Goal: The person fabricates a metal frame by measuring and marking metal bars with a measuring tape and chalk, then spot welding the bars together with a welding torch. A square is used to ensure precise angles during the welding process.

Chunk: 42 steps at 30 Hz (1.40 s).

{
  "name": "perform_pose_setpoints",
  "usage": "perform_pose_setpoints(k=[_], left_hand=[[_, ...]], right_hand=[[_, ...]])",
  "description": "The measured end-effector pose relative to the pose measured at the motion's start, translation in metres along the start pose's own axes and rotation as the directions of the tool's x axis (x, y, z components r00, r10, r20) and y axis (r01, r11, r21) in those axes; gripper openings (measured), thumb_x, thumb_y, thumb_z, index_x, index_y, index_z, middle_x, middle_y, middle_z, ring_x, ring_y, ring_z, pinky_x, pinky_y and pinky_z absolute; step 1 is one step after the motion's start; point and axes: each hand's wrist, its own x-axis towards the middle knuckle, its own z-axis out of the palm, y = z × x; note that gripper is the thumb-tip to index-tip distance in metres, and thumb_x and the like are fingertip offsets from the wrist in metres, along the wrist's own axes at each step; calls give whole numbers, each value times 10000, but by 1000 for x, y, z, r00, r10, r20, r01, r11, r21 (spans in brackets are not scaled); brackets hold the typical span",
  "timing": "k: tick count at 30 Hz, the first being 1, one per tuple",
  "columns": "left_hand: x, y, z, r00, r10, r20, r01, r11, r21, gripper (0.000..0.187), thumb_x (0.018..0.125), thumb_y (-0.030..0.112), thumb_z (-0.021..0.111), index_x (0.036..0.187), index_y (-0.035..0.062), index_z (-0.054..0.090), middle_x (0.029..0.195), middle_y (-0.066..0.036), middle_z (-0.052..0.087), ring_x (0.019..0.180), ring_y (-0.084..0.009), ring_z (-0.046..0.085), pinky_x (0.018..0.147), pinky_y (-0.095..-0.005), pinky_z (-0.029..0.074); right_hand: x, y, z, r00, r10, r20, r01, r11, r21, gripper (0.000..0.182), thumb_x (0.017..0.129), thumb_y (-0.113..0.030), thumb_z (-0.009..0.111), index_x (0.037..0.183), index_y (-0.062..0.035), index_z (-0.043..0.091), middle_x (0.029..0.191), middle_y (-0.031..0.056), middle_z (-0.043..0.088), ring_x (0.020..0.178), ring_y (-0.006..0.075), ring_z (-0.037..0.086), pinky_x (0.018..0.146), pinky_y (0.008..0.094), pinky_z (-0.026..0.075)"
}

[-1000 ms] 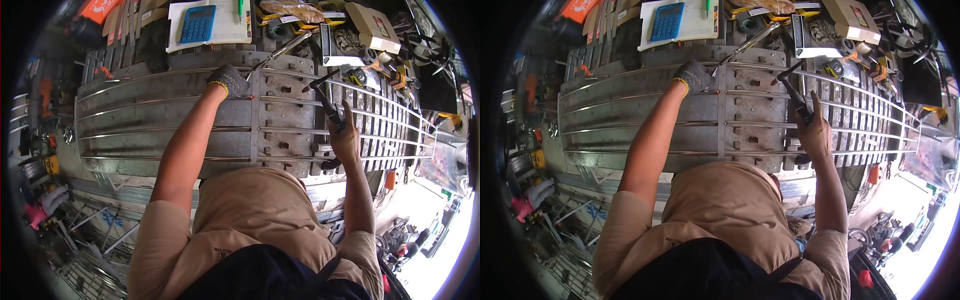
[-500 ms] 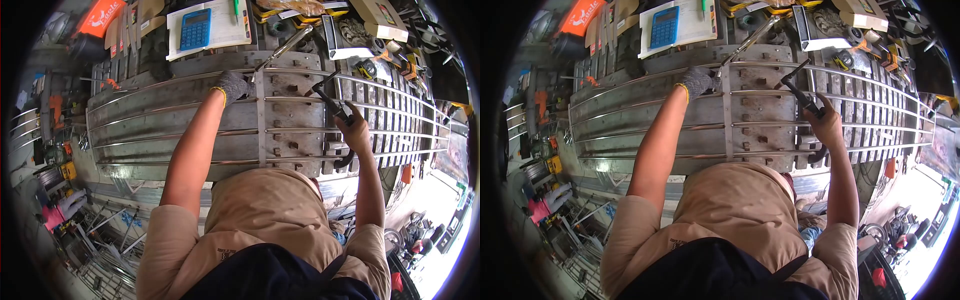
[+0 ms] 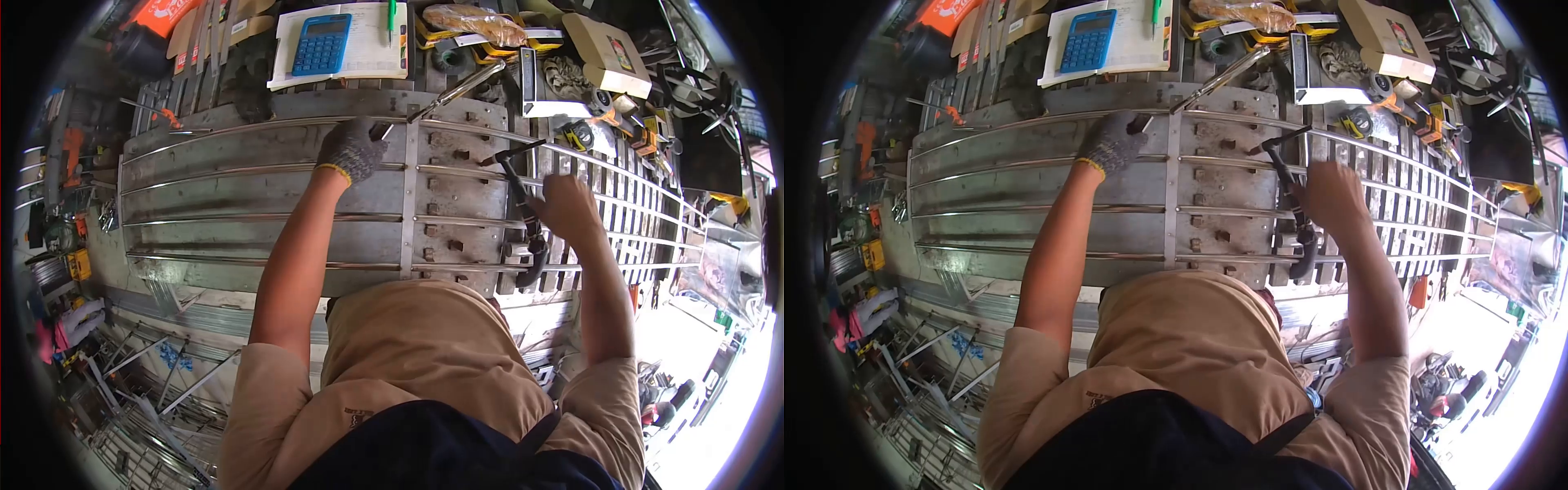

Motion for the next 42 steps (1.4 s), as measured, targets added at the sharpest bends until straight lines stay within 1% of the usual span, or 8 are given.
perform_pose_setpoints(k=[4,6,8,11,24,31,38,42], left_hand=[[-17,-11,5,984,21,-178,-72,955,-286,325,906,301,833,1094,51,749,1063,-214,800,1048,-418,765,910,-488,594],[-19,-14,13,982,-15,-187,-44,950,-308,320,902,299,832,1080,47,746,1055,-210,803,1040,-412,769,895,-485,595],[-22,-15,17,980,10,-197,-69,954,-293,314,899,300,832,1066,49,744,1049,-213,802,1028,-419,767,880,-493,595],[-23,-21,29,973,1,-232,-67,958,-280,310,894,309,829,1045,53,743,1052,-222,799,1019,-434,761,865,-505,594],[-14,-12,32,977,25,-213,-84,958,-275,302,906,293,827,1031,29,751,999,-210,785,932,-408,754,802,-475,575],[4,-2,30,996,0,-85,-17,979,-202,377,879,359,845,917,-6,758,881,-222,771,825,-403,750,754,-475,567],[42,-8,37,974,38,223,-30,999,-39,550,840,563,840,1021,44,835,1038,-267,793,983,-441,761,892,-485,602],[54,-9,41,938,196,286,-255,949,187,585,928,611,736,1052,48,835,1120,-262,791,1062,-439,751,974,-485,589]], right_hand=[[58,-40,-35,757,-303,-579,361,932,-15,354,997,-297,782,1201,-18,702,1170,221,725,1090,426,714,971,538,572],[112,-50,-39,494,-560,-665,455,818,-352,310,1018,-218,719,1277,-51,687,1280,169,705,1198,371,696,1089,517,528],[173,-48,-23,445,-703,-555,393,710,-584,282,1031,-179,629,1271,-49,699,1242,141,740,1221,316,718,1164,532,481],[217,-52,-19,586,-767,-261,390,549,-739,277,1017,-172,622,1249,-67,731,1225,115,749,1193,295,734,1110,492,523],[230,-83,-64,734,-679,29,508,520,-687,133,889,-141,752,953,-102,862,1005,128,837,960,343,814,877,507,645],[230,-87,-30,906,-420,-46,61,239,-969,235,832,-223,823,1046,-138,869,943,55,804,874,235,771,730,432,568],[238,-28,-6,952,-206,-227,24,788,-615,136,963,-204,739,1006,-140,851,940,85,817,865,282,811,666,472,616],[167,-3,-17,930,-258,-263,183,943,-277,458,1071,-407,689,1293,-7,683,1228,245,765,1218,401,745,895,582,606]])
